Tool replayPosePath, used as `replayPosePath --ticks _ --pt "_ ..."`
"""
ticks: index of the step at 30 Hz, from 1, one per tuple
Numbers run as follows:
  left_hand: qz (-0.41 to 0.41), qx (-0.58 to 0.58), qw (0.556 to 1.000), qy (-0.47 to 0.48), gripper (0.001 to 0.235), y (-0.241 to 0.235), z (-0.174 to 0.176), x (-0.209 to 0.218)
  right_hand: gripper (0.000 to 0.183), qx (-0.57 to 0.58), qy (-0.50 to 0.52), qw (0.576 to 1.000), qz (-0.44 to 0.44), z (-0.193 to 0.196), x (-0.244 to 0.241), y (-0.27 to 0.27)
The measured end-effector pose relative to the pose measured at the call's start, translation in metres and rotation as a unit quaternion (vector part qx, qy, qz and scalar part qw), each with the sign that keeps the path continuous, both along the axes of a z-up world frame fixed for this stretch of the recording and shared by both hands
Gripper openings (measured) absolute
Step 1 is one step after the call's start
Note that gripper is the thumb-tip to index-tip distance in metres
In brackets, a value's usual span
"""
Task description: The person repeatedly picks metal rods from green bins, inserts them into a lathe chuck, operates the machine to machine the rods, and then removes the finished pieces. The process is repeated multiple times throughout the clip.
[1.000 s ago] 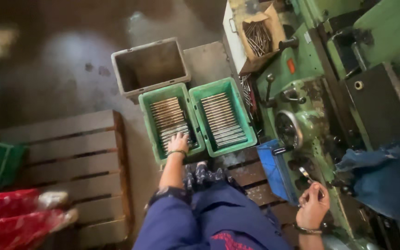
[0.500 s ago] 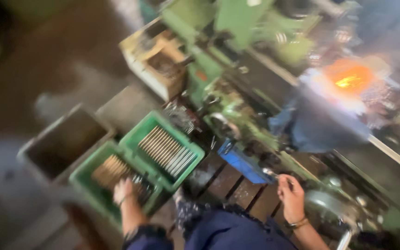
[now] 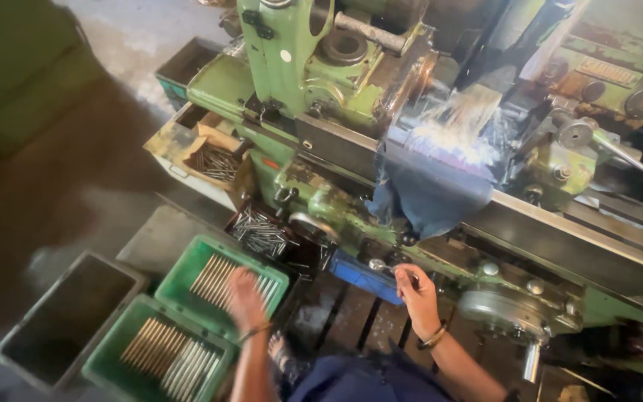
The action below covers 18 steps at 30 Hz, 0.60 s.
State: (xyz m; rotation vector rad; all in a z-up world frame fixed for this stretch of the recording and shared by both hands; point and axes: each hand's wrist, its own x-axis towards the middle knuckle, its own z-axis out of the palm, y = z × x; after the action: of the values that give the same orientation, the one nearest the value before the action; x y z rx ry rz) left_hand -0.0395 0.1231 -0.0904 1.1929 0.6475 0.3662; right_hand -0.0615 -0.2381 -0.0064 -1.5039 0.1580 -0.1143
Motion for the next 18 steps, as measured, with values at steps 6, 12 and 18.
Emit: replayPosePath --ticks 6,12,18 --pt "-0.373 -0.284 0.883 0.034 0.047 -0.200 0.082 0.022 0.020 0.002 -0.056 0.998 -0.019 0.029 0.004 -0.018" --pt "-0.447 -0.182 0.876 0.013 0.056 -0.266 0.122 0.013 0.023 -0.108 -0.102 0.988 -0.033 0.045 -0.010 -0.056" --pt "-0.487 -0.159 0.858 0.024 0.054 -0.295 0.122 0.003 0.022 -0.125 -0.040 0.990 -0.046 0.038 -0.045 -0.084"
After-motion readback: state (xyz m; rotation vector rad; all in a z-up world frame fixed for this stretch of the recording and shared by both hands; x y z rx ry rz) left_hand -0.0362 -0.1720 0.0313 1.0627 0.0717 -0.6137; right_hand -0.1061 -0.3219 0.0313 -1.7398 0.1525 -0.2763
